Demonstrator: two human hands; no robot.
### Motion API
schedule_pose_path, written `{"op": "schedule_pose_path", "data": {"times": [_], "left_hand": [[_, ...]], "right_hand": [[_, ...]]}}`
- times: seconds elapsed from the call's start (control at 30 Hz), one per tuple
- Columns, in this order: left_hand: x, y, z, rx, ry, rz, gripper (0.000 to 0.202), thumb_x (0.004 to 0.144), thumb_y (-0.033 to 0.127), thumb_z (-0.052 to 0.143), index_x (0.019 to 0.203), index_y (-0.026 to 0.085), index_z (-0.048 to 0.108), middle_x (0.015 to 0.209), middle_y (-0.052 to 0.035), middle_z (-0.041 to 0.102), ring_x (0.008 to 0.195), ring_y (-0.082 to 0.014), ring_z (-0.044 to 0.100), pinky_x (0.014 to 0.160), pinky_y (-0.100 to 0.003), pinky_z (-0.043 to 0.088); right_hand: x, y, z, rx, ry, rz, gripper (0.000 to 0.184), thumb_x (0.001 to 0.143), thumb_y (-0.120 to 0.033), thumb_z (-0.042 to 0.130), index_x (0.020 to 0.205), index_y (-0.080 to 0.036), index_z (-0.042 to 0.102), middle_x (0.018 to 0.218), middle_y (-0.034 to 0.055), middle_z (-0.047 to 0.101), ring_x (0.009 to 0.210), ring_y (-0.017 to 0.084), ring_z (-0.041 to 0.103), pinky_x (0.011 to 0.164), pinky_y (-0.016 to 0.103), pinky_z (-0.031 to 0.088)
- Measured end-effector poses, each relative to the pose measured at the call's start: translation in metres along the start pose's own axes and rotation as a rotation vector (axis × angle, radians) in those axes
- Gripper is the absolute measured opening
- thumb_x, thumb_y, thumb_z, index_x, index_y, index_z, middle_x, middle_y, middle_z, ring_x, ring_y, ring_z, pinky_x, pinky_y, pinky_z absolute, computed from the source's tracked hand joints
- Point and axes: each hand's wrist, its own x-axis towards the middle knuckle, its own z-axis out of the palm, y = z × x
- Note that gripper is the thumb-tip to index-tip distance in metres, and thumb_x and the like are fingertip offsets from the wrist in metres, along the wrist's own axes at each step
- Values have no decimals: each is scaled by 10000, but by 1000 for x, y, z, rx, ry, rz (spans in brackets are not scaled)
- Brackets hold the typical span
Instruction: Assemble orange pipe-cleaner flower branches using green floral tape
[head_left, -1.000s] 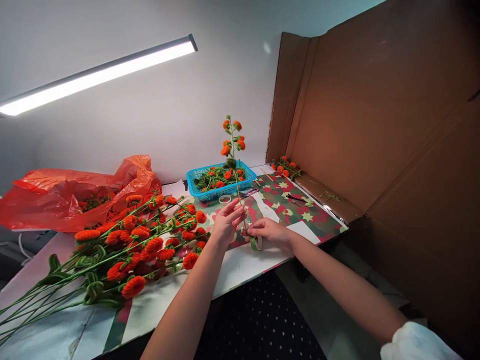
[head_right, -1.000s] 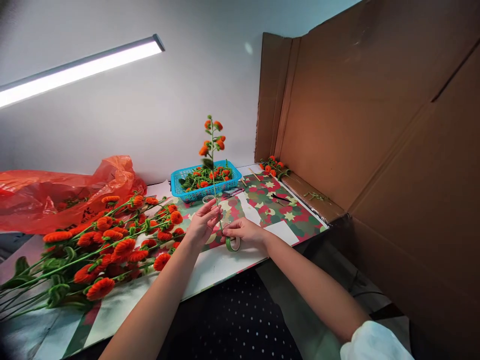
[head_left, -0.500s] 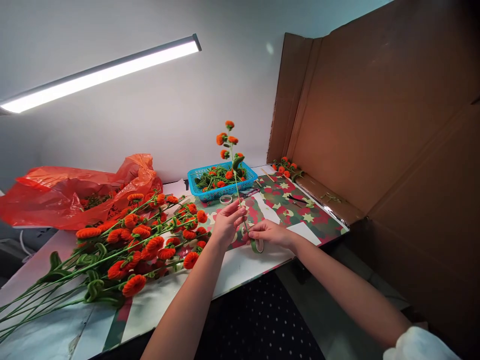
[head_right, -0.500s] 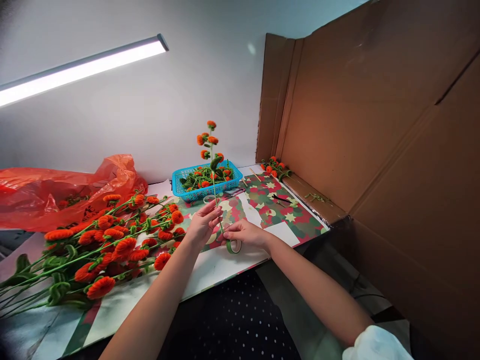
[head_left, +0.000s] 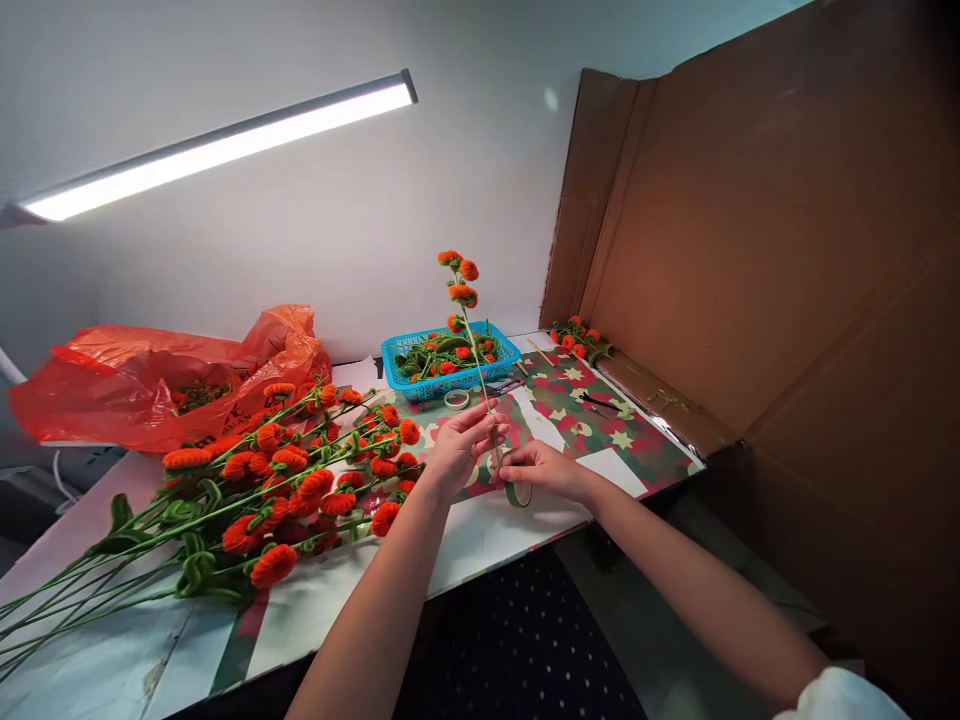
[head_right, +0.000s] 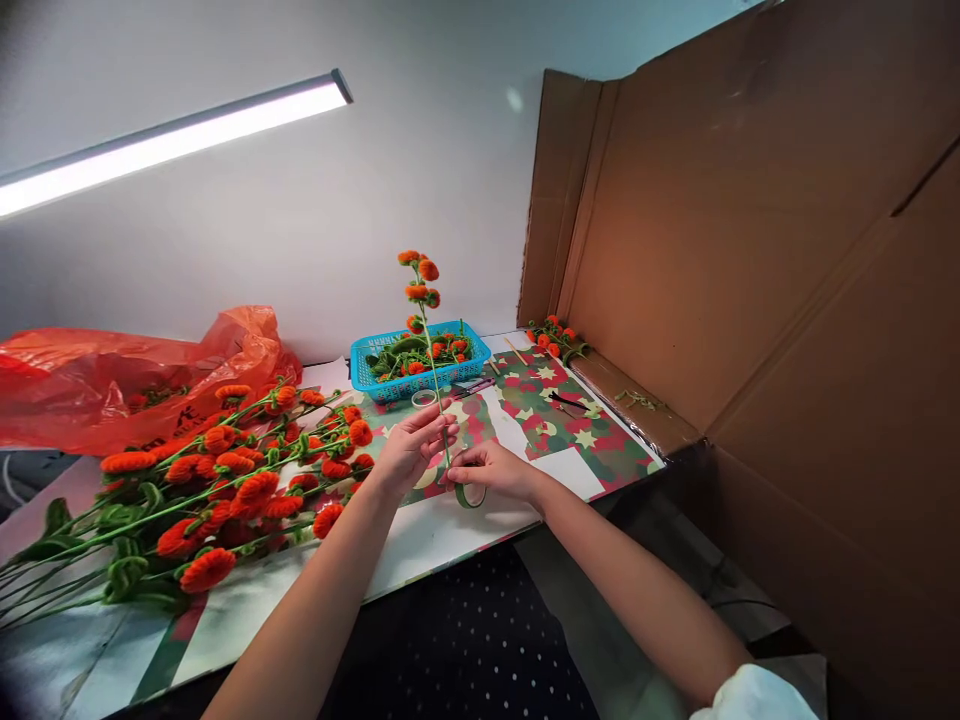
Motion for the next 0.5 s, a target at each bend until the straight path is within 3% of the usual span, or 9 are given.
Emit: {"op": "schedule_pose_path", "data": {"times": [0.13, 0.23, 0.37, 0.5], "left_hand": [[-1, -2, 1, 8, -48, -3, 435, 634, 149, 763, 1051, 148, 639, 922, -80, 719, 727, -113, 657, 703, -215, 500], [0, -6, 0, 9, -64, -6, 447, 599, 140, 786, 1019, 185, 642, 924, -56, 722, 691, -83, 641, 651, -174, 479], [2, -8, -1, 48, 24, 8, 357, 522, 171, 826, 854, 149, 698, 849, -62, 724, 659, -88, 624, 610, -182, 474], [3, -8, 0, 52, 116, 33, 372, 469, 190, 844, 817, 141, 723, 754, -49, 714, 649, -102, 624, 642, -222, 491]], "right_hand": [[-3, -4, 1, 4, -11, 18, 332, 749, -462, 629, 751, -137, 695, 766, 49, 678, 763, 171, 609, 755, 293, 442], [-3, -7, 2, 4, -9, 31, 345, 735, -475, 633, 720, -134, 682, 740, 46, 674, 737, 171, 607, 740, 296, 441], [-5, -7, 4, -63, -14, -7, 319, 771, -434, 595, 713, -129, 669, 743, 47, 666, 739, 168, 597, 729, 286, 436], [-9, -6, 2, -190, 54, -26, 166, 772, -279, 578, 772, -134, 660, 766, 30, 658, 734, 154, 578, 685, 254, 423]]}}
